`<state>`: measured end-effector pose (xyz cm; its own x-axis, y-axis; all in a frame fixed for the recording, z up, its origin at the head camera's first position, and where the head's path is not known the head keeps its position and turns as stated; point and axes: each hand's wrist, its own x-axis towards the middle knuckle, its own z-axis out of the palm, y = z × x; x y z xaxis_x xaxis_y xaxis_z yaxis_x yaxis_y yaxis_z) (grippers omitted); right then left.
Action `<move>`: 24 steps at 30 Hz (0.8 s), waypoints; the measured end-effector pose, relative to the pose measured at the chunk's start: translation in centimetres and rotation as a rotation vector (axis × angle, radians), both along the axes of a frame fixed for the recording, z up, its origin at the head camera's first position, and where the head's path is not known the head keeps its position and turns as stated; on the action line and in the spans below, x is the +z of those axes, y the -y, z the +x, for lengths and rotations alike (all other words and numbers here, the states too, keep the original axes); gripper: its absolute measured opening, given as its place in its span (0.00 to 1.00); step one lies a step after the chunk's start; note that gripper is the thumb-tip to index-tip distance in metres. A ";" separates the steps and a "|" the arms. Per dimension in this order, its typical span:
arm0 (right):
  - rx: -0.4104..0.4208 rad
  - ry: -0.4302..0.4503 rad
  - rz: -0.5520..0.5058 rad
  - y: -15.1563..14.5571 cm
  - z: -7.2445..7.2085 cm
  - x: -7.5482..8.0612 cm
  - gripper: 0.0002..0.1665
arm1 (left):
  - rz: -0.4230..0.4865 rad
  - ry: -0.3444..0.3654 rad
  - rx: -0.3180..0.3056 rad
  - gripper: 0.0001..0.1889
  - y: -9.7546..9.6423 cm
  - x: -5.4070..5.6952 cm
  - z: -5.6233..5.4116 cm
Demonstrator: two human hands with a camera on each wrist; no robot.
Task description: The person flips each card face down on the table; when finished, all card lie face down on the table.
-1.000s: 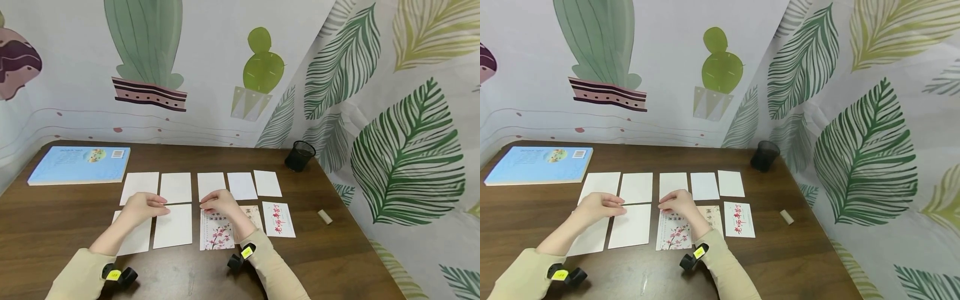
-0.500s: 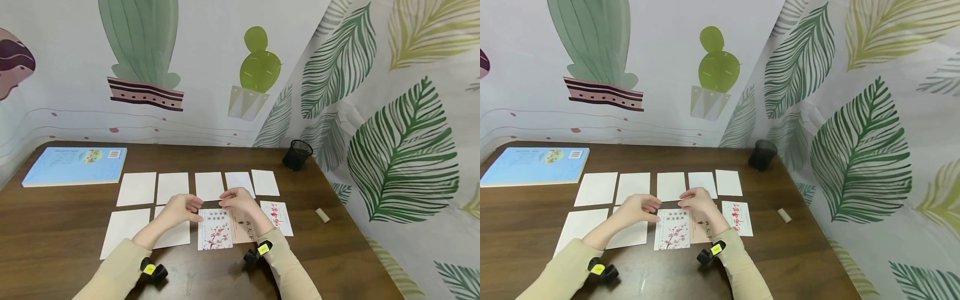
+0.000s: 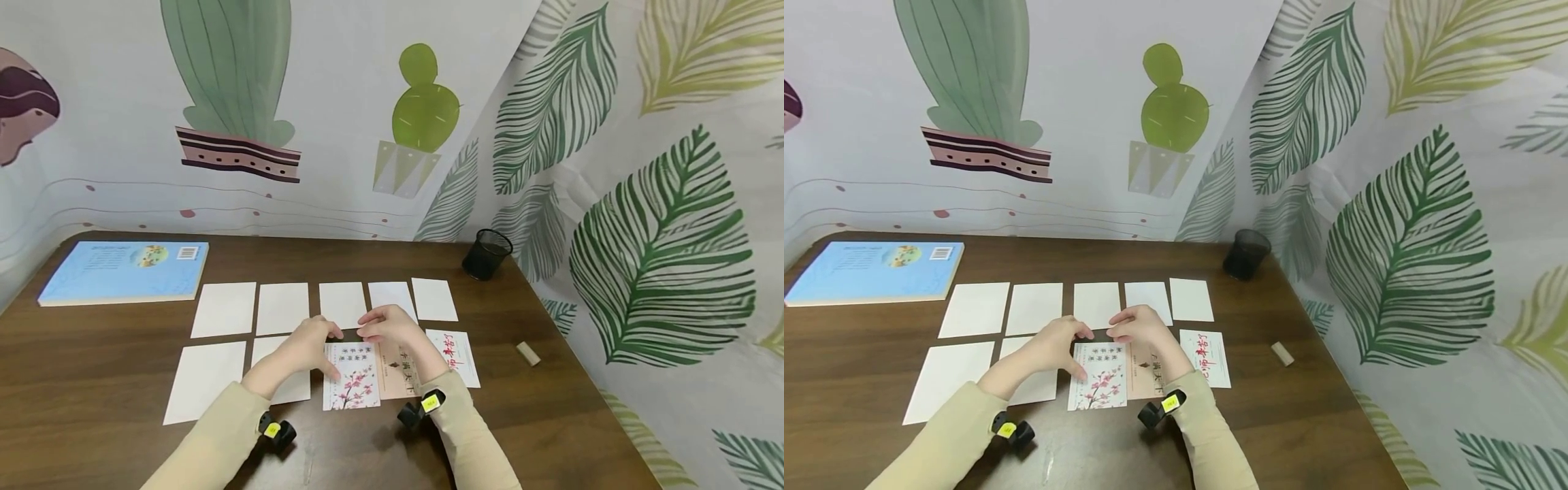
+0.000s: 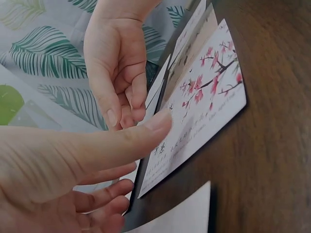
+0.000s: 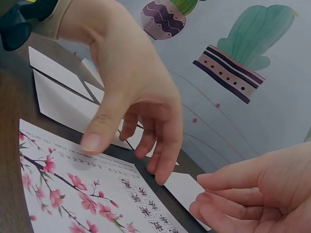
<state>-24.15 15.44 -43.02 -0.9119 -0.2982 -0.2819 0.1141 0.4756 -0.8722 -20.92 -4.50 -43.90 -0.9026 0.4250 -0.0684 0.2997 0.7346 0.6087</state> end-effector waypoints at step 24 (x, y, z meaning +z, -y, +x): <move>-0.025 -0.031 0.014 -1.8 -0.3 0.0 0.23 | -0.104 0.005 -0.026 0.40 -0.4 -0.4 -0.3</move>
